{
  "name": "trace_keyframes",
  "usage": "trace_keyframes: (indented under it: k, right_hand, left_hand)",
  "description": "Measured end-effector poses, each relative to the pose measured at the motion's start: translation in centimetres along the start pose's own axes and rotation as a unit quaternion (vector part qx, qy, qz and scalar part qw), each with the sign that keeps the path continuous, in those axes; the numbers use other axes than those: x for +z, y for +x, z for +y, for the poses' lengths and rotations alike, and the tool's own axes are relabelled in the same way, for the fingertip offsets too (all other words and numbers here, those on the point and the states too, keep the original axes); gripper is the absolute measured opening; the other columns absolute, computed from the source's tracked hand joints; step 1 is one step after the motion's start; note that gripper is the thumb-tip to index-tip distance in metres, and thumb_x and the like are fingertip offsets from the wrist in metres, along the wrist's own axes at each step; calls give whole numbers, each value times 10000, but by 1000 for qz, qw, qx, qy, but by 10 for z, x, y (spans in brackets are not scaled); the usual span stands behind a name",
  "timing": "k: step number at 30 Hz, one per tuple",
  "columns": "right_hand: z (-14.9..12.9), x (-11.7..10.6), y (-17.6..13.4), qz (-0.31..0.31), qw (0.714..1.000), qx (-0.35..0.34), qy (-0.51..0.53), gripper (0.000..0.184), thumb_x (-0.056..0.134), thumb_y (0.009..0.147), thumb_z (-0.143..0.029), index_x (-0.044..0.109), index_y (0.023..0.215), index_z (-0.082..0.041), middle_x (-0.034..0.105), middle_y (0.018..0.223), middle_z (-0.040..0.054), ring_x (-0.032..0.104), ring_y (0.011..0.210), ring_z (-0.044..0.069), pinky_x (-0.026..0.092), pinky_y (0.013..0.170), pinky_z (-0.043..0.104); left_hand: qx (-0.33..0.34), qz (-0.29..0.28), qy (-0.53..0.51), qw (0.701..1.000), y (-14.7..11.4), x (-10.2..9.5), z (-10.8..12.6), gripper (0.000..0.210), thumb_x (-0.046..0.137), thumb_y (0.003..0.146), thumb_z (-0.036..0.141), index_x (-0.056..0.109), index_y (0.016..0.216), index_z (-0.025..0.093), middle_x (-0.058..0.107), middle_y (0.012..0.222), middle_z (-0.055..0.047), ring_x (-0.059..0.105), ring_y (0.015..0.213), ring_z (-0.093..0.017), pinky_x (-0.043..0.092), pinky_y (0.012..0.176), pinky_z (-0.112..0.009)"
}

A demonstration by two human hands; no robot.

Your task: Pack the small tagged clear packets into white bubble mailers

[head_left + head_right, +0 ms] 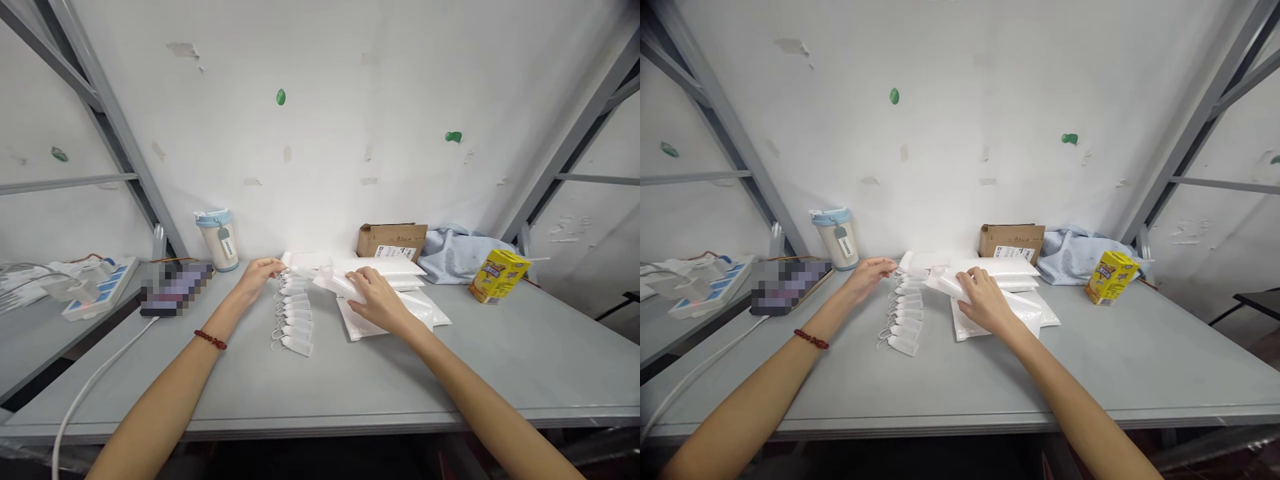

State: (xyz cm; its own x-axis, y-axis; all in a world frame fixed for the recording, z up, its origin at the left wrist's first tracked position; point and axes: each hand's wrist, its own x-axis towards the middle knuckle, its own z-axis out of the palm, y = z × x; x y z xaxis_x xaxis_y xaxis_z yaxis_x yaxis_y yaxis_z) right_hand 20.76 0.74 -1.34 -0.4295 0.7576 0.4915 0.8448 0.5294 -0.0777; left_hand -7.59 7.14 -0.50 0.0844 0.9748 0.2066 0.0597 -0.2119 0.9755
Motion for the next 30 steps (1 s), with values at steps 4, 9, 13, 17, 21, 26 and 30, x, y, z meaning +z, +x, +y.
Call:
trace_keyframes:
  k: [4,9,13,17,21,26,30]
  right_hand:
    - [-2,-1,0,-5,1000,-4,8,395,561,761,-175,467,1144,-188,488,1045,101,469,926,235,427,783,360]
    - [-8,0,-1,-13,1000,-18,12,419,576,742,-156,474,1148,-181,490,1063,109,475,945,238,426,793,364]
    - [-12,3,-1,-6,999,-35,15,429,564,741,-140,472,1157,-188,490,1081,118,474,944,242,427,780,375]
    - [-14,6,-2,1,999,-39,17,427,555,733,-121,477,1148,-186,489,1079,120,473,941,243,425,774,376]
    - [-14,8,-2,10,999,-45,14,432,558,727,-115,478,1149,-166,490,1077,126,468,943,245,424,776,375]
    - [-15,9,-2,20,999,-51,4,437,567,721,-114,485,1147,-171,496,1071,118,472,936,237,419,773,359]
    - [-16,10,-3,16,998,-57,-3,432,571,725,-113,489,1146,-158,502,1082,126,467,955,244,412,781,361]
  left_hand:
    - [-4,-25,14,1000,-7,13,4,127,673,617,292,657,603,167,579,647,2,456,645,-115,342,646,-253]
    - [-21,-54,24,998,-12,25,2,158,669,637,323,673,649,165,608,704,-18,469,669,-124,342,635,-256]
    - [-50,-72,28,996,-15,32,-1,207,693,633,361,699,701,166,650,776,-36,496,699,-131,353,639,-260]
    - [-68,-80,35,994,-20,41,-1,249,708,620,394,712,714,163,665,769,-38,524,720,-139,370,670,-267]
    - [-57,-88,40,994,-25,50,1,227,694,624,361,712,722,156,668,748,-38,545,732,-157,392,690,-274]
    - [2,-77,140,987,-30,58,3,159,625,667,308,689,649,163,628,663,-12,491,648,-135,365,606,-252]
    - [64,-67,233,968,-33,65,0,182,567,692,282,645,574,168,591,606,1,460,606,-132,342,583,-259]
